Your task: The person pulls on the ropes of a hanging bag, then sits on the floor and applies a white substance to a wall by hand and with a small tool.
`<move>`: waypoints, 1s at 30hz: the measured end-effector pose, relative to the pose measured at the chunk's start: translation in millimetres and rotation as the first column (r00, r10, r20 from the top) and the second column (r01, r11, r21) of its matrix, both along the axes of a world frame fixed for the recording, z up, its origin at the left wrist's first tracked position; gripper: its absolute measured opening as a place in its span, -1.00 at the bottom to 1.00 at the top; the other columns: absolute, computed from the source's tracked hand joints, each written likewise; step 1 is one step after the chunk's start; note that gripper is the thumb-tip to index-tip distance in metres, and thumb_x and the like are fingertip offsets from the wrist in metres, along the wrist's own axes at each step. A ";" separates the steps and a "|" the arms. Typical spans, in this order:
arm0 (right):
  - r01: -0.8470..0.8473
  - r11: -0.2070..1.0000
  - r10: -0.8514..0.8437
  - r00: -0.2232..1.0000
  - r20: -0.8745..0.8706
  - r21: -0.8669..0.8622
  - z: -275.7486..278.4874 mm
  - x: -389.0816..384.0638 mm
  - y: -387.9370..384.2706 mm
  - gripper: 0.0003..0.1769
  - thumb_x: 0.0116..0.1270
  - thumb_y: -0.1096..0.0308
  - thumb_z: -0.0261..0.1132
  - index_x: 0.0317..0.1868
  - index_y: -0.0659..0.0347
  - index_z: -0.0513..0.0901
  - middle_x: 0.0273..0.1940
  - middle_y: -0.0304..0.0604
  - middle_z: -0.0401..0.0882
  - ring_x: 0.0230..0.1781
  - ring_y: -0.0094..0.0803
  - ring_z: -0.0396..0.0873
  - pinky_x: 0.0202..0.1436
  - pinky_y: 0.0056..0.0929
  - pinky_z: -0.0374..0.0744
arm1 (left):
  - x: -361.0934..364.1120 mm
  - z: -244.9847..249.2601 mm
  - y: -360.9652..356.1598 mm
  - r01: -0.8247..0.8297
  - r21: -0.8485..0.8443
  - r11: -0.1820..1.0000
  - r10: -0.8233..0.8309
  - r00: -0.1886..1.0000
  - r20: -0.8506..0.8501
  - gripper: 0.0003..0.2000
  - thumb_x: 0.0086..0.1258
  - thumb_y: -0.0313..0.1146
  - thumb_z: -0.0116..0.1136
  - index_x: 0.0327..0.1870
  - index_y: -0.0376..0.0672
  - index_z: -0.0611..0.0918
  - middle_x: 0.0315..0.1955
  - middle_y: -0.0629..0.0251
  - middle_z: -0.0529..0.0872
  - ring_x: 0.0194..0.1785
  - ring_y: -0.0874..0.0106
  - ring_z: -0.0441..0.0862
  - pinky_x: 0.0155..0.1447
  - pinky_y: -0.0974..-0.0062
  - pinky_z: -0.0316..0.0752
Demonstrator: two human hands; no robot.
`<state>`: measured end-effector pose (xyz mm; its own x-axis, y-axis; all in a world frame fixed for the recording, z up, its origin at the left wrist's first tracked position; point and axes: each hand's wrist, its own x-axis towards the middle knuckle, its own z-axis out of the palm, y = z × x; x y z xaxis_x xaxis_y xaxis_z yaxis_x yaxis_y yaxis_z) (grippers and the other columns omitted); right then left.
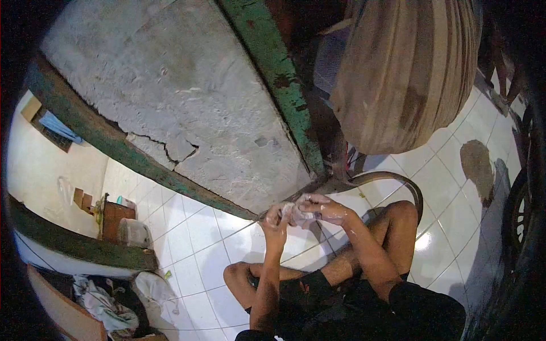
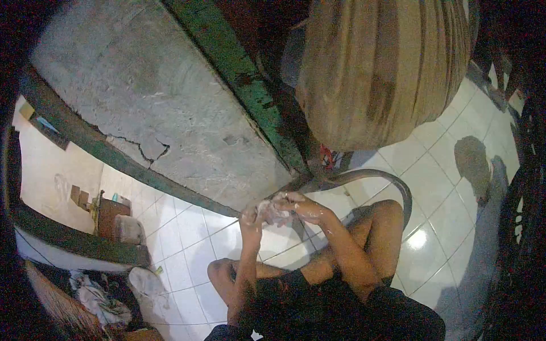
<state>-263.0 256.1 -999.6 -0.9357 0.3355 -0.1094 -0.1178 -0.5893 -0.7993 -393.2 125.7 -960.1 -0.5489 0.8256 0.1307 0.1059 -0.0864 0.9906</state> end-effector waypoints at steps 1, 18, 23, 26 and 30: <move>-0.051 0.999 0.051 0.998 0.032 -0.014 0.3 -1.7 -2.6 -0.69 0.37 0.33 0.24 0.06 0.25 0.50 -0.02 -0.19 0.54 0.01 -0.33 0.54 0.04 -0.18 0.60 | 2.4 3.6 -9.4 -0.052 -0.061 0.997 0.047 0.995 -0.083 -0.90 0.34 -0.50 0.18 -0.26 -0.36 0.59 -0.49 0.32 0.58 -0.53 0.55 0.51 -0.43 0.57 0.45; -0.137 0.990 0.138 0.972 0.189 -0.019 -121.1 -24.7 -14.8 -0.15 0.12 -0.05 0.43 0.28 0.33 0.38 0.16 0.06 0.50 0.13 -0.08 0.52 0.04 0.03 0.57 | -35.1 -60.5 -52.6 -0.085 -0.326 0.942 0.051 0.993 -0.110 -0.65 0.14 -0.47 0.26 -0.06 -0.33 0.46 -0.34 -0.16 0.65 -0.15 -0.10 0.62 -0.14 0.16 0.52; -0.186 0.966 0.214 0.964 0.156 -0.177 -108.5 -26.9 -9.0 -0.41 0.23 0.20 0.38 0.21 0.28 0.46 0.14 -0.05 0.53 0.13 -0.19 0.52 0.03 0.00 0.59 | -36.3 -71.6 -53.2 -0.055 -0.347 0.936 0.000 0.988 -0.157 -0.62 0.14 -0.52 0.22 -0.01 -0.35 0.42 -0.38 -0.24 0.63 -0.18 -0.18 0.59 -0.16 0.06 0.51; -0.150 0.989 0.130 0.878 0.461 0.007 -87.1 -34.3 -19.7 -0.52 0.28 0.32 0.32 0.19 0.26 0.48 0.09 -0.10 0.55 0.10 -0.23 0.54 0.02 -0.01 0.59 | -31.8 -82.2 -47.6 -0.071 -0.418 0.906 0.007 0.988 -0.153 -0.62 0.19 -0.49 0.14 0.05 -0.28 0.42 -0.38 -0.27 0.63 -0.18 -0.17 0.60 -0.15 0.02 0.52; -0.098 0.986 0.140 0.927 0.348 -0.136 -133.9 -27.3 -9.9 -0.58 0.34 0.35 0.28 0.18 0.25 0.50 0.04 -0.18 0.56 0.02 -0.29 0.55 -0.01 -0.12 0.59 | -28.9 -104.3 -42.0 -0.105 -0.549 0.829 -0.043 0.968 -0.249 -0.45 0.20 -0.44 0.09 0.29 -0.15 0.37 -0.36 -0.19 0.66 -0.20 -0.07 0.65 -0.15 0.03 0.54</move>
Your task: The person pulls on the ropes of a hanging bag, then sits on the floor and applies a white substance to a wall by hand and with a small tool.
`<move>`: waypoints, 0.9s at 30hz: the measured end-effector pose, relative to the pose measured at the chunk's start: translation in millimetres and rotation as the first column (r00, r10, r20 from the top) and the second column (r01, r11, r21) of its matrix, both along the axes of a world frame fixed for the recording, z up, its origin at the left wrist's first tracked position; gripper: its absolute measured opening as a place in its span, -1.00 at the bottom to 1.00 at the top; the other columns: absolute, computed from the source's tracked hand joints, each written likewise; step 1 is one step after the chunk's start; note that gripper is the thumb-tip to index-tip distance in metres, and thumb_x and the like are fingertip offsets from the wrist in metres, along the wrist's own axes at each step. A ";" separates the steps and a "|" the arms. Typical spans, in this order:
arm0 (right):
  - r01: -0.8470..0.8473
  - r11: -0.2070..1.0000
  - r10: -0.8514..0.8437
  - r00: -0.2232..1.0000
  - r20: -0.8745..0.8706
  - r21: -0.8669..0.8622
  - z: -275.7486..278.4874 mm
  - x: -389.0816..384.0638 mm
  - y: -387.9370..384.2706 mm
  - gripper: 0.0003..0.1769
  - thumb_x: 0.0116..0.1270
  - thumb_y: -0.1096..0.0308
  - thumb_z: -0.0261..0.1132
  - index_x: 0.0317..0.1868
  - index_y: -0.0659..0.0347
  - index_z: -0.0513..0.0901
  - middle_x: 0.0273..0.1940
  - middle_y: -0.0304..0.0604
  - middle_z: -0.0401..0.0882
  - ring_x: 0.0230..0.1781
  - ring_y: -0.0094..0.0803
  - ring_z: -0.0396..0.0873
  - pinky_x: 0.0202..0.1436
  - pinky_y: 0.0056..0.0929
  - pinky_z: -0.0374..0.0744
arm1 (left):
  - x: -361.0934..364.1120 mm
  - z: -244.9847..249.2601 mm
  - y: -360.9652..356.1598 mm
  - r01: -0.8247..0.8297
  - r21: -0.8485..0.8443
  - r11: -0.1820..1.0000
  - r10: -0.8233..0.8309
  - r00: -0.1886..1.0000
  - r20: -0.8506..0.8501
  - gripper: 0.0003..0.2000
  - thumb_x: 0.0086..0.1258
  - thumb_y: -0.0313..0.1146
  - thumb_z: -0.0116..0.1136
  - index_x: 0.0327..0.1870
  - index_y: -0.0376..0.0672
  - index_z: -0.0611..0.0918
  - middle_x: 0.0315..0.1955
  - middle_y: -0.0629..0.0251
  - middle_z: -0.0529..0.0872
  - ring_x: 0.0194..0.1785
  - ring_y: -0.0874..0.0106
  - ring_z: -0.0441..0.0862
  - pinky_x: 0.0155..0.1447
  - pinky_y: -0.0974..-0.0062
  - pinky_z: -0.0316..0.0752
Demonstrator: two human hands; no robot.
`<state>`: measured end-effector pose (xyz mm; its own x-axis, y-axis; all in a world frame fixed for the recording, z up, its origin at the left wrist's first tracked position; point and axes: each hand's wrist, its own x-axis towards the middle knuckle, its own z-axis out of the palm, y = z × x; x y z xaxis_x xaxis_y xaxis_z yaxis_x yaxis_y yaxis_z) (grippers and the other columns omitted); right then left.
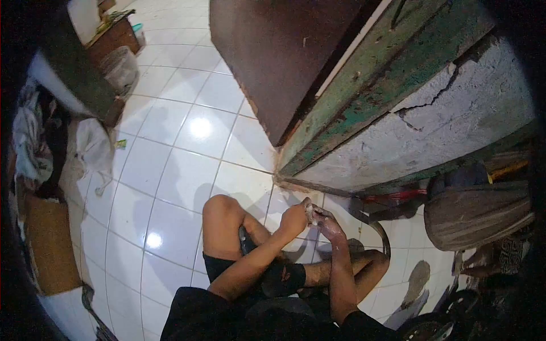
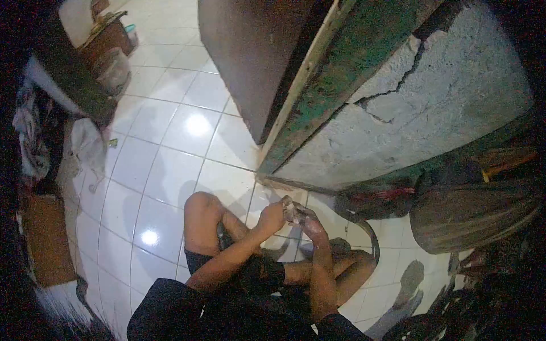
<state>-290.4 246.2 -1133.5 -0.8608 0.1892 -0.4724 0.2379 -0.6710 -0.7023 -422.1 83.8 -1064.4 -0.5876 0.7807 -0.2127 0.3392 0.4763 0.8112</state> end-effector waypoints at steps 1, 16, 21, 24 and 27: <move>0.070 0.997 -0.071 0.997 0.027 0.013 -2.3 1.2 -3.0 -0.61 0.35 0.33 0.28 0.14 0.25 0.52 0.00 -0.20 0.57 -0.01 -0.33 0.55 -0.02 -0.16 0.59 | -3.3 15.8 -1.4 0.006 -0.060 0.998 -0.006 1.000 -0.012 -0.43 0.20 -0.44 0.09 0.31 -0.13 0.35 -0.35 -0.17 0.67 -0.21 -0.06 0.65 -0.15 0.03 0.54; 0.152 0.863 -0.036 0.970 -0.242 0.481 -50.0 -1.7 19.7 -0.30 0.23 0.13 0.39 0.28 0.22 0.31 0.12 -0.03 0.46 -0.03 -0.14 0.55 0.06 -0.09 0.57 | 1.2 7.1 5.3 -0.123 0.302 0.945 0.034 0.958 0.286 -0.45 0.28 -0.55 0.10 0.32 -0.20 0.27 -0.27 -0.05 0.69 -0.46 0.20 0.70 -0.64 0.36 0.58; -0.207 0.490 -0.171 0.930 0.326 0.847 32.1 -17.8 -3.4 -0.73 0.16 0.38 0.40 -0.18 0.35 0.60 -0.28 -0.17 0.66 -0.49 -0.48 0.59 -0.64 -0.58 0.43 | -1.0 -30.7 9.7 -0.122 0.211 0.970 0.042 0.936 0.348 -0.39 0.25 -0.63 0.07 0.36 -0.21 0.23 -0.17 -0.07 0.69 -0.50 0.20 0.69 -0.60 0.31 0.60; -0.055 0.768 -0.026 0.993 0.117 0.638 53.4 -12.1 1.7 -0.63 0.13 0.17 0.41 -0.24 0.31 0.60 -0.21 -0.06 0.60 -0.17 -0.23 0.59 -0.11 -0.23 0.56 | 2.8 -25.5 3.4 -0.186 0.296 0.937 0.037 0.895 0.445 -0.39 0.27 -0.64 0.04 0.37 -0.24 0.18 -0.17 -0.15 0.67 -0.59 0.20 0.65 -0.61 0.36 0.57; 0.126 0.955 -0.053 0.964 -0.261 0.270 38.9 -8.2 0.5 -0.63 0.15 0.23 0.41 -0.10 0.29 0.64 -0.15 -0.16 0.66 -0.21 -0.40 0.59 -0.23 -0.35 0.54 | 8.7 7.3 2.4 -0.182 0.430 0.884 -0.067 0.862 0.503 -0.58 0.29 -0.63 0.00 0.19 -0.34 0.28 -0.42 -0.06 0.63 -0.72 0.30 0.54 -0.60 0.41 0.53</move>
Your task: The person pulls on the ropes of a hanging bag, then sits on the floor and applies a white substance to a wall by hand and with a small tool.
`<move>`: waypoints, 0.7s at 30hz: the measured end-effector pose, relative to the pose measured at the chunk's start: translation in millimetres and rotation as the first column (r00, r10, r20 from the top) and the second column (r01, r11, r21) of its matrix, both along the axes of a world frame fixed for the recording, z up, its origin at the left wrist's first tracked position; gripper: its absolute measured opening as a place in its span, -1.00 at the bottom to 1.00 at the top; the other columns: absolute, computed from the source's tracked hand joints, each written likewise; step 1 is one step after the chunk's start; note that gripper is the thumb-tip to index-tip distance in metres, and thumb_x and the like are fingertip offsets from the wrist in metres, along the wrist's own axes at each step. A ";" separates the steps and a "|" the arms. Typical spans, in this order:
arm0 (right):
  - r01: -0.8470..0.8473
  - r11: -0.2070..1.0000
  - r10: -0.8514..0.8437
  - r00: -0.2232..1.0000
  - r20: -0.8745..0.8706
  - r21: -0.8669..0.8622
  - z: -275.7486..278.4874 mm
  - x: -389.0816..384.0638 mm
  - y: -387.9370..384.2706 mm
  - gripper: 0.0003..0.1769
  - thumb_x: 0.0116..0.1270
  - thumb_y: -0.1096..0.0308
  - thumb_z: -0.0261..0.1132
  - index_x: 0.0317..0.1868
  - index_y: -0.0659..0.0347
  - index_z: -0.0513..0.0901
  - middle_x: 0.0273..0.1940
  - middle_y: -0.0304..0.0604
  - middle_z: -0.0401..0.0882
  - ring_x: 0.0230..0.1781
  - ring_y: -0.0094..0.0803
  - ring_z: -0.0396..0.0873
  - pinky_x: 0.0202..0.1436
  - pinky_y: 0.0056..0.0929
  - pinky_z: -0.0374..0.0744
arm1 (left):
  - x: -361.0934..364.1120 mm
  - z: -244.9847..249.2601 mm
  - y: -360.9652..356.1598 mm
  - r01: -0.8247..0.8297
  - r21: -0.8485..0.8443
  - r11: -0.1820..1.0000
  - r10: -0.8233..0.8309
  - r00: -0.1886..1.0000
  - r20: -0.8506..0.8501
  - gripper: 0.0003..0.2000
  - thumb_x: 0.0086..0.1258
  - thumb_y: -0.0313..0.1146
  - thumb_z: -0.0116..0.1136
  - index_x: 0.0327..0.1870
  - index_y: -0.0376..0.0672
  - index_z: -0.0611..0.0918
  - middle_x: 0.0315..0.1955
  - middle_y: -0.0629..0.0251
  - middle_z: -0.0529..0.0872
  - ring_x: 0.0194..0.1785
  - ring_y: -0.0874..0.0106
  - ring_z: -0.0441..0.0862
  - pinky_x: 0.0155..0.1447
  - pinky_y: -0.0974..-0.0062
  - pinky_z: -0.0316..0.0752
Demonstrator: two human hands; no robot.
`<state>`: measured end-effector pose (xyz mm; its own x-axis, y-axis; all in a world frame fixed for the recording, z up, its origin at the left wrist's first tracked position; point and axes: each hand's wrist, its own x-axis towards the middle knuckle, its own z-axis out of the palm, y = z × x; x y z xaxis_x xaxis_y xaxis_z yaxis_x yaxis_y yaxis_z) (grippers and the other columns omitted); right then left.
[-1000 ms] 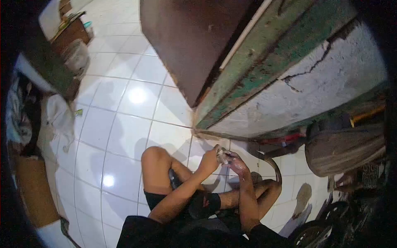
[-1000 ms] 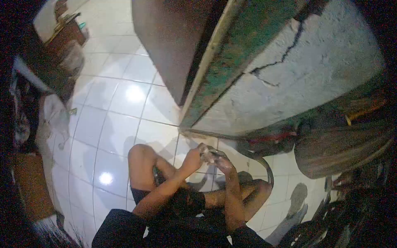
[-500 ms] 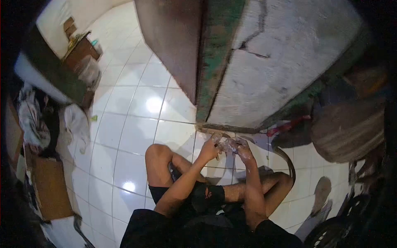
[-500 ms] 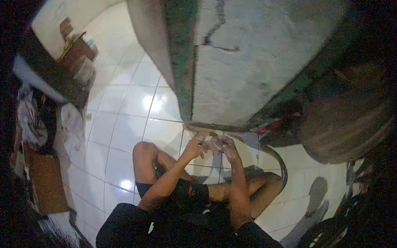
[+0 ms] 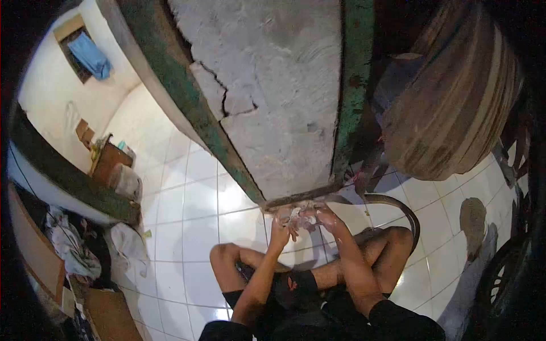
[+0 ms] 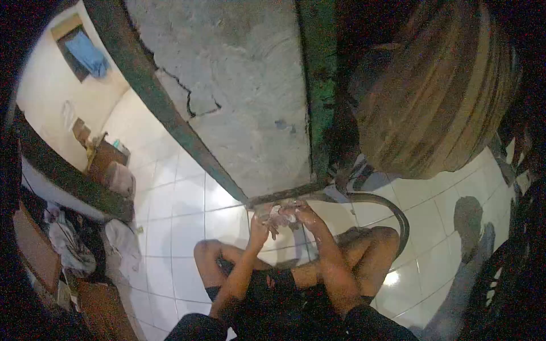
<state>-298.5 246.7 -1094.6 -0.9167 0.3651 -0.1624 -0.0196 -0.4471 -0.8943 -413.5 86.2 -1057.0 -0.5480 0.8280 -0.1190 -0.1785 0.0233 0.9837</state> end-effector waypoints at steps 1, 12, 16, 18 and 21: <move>-0.010 0.997 0.012 0.999 0.039 -0.073 16.3 2.9 -3.0 -0.62 0.18 0.21 0.39 -0.07 0.27 0.63 -0.08 -0.17 0.62 -0.20 -0.41 0.59 -0.24 -0.39 0.54 | -0.5 6.8 -1.5 0.000 0.031 1.000 0.000 1.000 0.002 -0.61 0.31 -0.62 0.00 0.16 -0.34 0.30 -0.44 -0.02 0.61 -0.73 0.31 0.53 -0.59 0.42 0.53; -0.146 0.945 0.164 0.986 0.038 -0.292 71.9 15.1 -20.1 -0.49 0.35 0.29 0.30 0.25 0.19 0.37 0.05 -0.23 0.51 -0.03 -0.43 0.53 -0.16 -0.37 0.61 | -37.4 54.7 -0.1 0.150 -0.082 0.985 -0.146 0.491 -0.859 -0.66 0.28 -0.34 0.20 0.09 -0.13 0.56 -0.45 0.10 0.69 -0.47 0.13 0.59 -0.34 0.32 0.50; -0.143 0.937 0.130 0.990 -0.061 -0.318 64.5 25.9 -15.0 -0.46 0.32 0.25 0.33 0.28 0.10 0.40 0.01 -0.28 0.53 -0.01 -0.43 0.49 0.02 -0.39 0.58 | -18.9 151.0 0.4 0.097 -0.492 0.865 -0.493 0.343 -0.799 -0.44 0.23 -0.20 0.27 0.28 0.03 0.40 -0.31 0.07 0.72 -0.20 0.00 0.67 -0.16 0.13 0.56; -0.312 0.924 0.272 0.943 -0.195 -0.221 63.9 29.8 -7.7 -0.52 0.38 0.19 0.26 0.26 0.09 0.42 0.05 -0.27 0.51 0.03 -0.39 0.46 0.08 -0.38 0.52 | -16.1 191.6 2.7 -0.010 -0.494 0.869 -0.479 0.225 -0.848 -0.45 0.20 -0.21 0.30 0.25 -0.01 0.44 -0.22 0.04 0.71 -0.15 -0.01 0.66 -0.11 0.16 0.57; -0.125 0.971 0.121 0.992 -0.030 -0.205 86.2 32.5 -13.0 -0.71 0.44 0.27 0.19 0.10 0.17 0.49 -0.25 -0.34 0.49 -0.35 -0.59 0.36 -0.33 -0.55 0.38 | -30.8 253.2 1.1 -0.023 -0.188 0.982 -0.177 0.240 -0.954 -0.47 0.12 -0.31 0.37 0.16 -0.14 0.51 -0.06 0.01 0.66 -0.02 0.07 0.64 0.03 0.25 0.55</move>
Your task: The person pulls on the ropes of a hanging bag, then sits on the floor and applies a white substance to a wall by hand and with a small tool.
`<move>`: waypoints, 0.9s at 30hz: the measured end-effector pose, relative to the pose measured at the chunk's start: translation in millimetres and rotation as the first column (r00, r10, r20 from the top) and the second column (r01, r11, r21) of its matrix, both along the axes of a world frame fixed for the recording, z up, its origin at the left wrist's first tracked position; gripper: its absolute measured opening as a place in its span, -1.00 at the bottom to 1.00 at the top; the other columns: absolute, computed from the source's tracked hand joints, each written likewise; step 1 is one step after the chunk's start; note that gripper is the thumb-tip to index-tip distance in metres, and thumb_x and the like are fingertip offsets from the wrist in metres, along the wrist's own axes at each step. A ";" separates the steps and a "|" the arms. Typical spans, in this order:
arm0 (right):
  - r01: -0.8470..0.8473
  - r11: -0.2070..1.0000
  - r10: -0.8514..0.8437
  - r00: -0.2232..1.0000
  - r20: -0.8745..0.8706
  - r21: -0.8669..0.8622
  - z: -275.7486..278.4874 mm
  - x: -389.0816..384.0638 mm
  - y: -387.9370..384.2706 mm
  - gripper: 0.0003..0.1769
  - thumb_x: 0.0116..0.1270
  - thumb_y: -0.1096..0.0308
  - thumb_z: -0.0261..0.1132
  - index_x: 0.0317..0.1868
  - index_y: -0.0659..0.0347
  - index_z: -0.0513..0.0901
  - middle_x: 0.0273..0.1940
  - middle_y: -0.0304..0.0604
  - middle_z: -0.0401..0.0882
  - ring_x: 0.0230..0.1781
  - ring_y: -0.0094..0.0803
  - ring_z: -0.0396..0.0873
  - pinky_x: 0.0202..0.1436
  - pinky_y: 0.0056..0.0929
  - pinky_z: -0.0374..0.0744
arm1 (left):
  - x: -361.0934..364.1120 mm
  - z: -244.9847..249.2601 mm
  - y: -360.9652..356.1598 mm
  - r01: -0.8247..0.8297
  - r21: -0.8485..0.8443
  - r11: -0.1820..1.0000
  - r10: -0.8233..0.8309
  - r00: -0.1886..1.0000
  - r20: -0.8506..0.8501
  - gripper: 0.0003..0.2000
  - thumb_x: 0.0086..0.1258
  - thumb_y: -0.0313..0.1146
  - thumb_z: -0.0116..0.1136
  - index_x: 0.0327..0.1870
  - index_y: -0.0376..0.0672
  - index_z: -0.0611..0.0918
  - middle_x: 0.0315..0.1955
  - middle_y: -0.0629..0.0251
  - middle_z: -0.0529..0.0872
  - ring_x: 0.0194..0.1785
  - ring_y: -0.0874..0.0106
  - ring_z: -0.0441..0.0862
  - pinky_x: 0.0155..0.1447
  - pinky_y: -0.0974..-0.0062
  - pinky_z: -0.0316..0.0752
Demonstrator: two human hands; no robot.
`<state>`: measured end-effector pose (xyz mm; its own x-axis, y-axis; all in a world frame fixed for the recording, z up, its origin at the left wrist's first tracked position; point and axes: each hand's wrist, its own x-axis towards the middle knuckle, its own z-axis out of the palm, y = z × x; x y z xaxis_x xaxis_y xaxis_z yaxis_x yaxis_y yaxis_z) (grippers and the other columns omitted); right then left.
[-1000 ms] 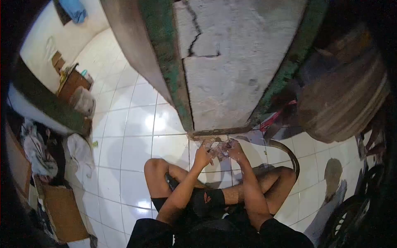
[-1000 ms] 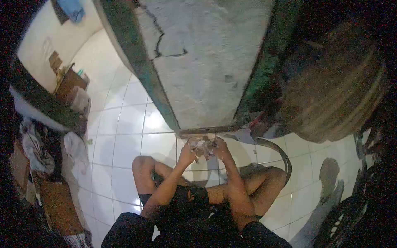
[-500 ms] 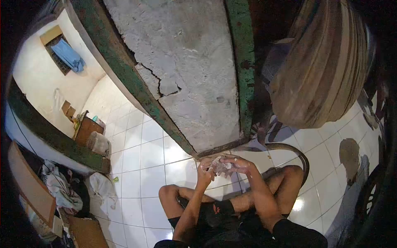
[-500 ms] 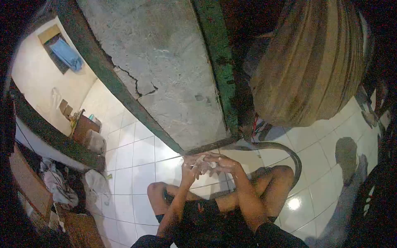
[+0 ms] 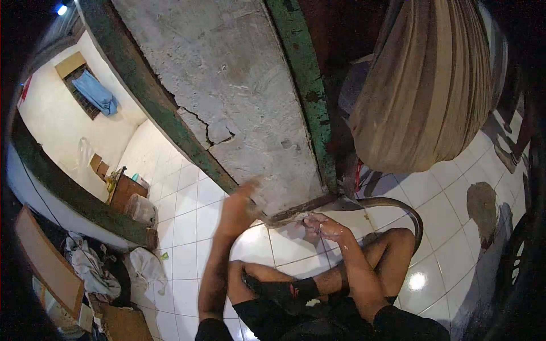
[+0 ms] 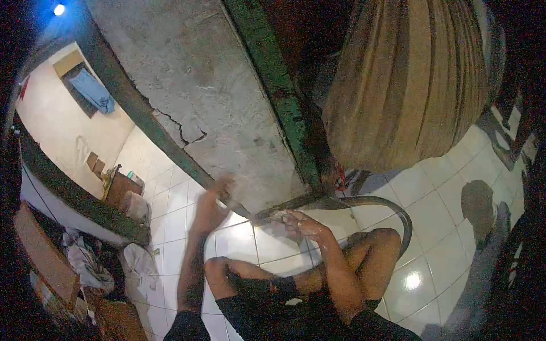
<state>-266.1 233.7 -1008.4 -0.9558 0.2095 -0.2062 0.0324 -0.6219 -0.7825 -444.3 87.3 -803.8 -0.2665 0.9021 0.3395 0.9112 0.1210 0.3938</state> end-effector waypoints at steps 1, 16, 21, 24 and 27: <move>0.064 0.997 -0.067 0.995 -0.077 -0.036 3.9 0.1 -3.2 -0.68 0.42 0.19 0.21 0.06 0.18 0.52 -0.36 -0.42 0.38 -0.39 -0.60 0.33 -0.31 -0.56 0.38 | -1.7 28.2 1.0 -0.016 0.186 0.982 0.026 0.998 -0.050 -0.50 0.10 -0.38 0.36 0.12 -0.19 0.52 -0.03 0.03 0.65 0.03 0.12 0.62 0.08 0.28 0.53; 0.804 0.319 -0.632 0.575 -0.519 0.501 63.3 -55.3 0.5 -0.45 0.25 0.38 0.36 0.16 0.27 0.30 -0.05 -0.19 0.28 -0.03 -0.40 0.32 0.12 -0.41 0.37 | -95.2 207.0 85.8 0.115 0.960 0.255 0.550 0.799 -0.242 -0.55 0.50 -0.06 -0.10 0.14 -0.26 0.22 -0.04 0.00 0.35 0.04 0.07 0.39 0.21 0.14 0.26; 0.858 -0.102 -0.687 0.306 -0.659 0.504 131.8 -76.0 29.6 -0.52 0.28 0.27 0.35 0.05 0.26 0.31 -0.14 -0.03 0.47 -0.15 -0.22 0.50 -0.01 -0.24 0.47 | -91.2 205.4 89.3 0.092 0.976 0.197 0.505 0.844 -0.182 -0.56 0.47 -0.02 -0.06 0.05 -0.24 0.25 -0.07 0.02 0.34 0.01 0.07 0.41 0.15 0.18 0.30; 0.802 -0.103 -0.719 0.349 -0.601 0.588 140.2 -82.2 36.7 -0.61 0.29 0.25 0.35 -0.08 0.30 0.39 -0.24 0.00 0.50 -0.24 -0.20 0.52 -0.09 -0.25 0.48 | -90.8 205.1 89.4 0.091 0.976 0.199 0.503 0.845 -0.182 -0.55 0.45 -0.02 -0.01 0.04 -0.24 0.25 -0.08 0.03 0.34 -0.02 0.07 0.41 0.13 0.18 0.30; 0.824 -0.074 -0.806 0.281 -0.520 0.561 116.7 -93.9 32.8 -0.65 0.28 0.28 0.36 -0.13 0.31 0.41 -0.30 0.00 0.50 -0.30 -0.22 0.50 -0.15 -0.27 0.47 | -99.6 205.2 88.2 0.126 0.970 0.209 0.576 0.786 -0.226 -0.55 0.42 -0.03 0.03 0.02 -0.23 0.26 -0.10 0.04 0.33 -0.03 0.07 0.42 0.12 0.17 0.30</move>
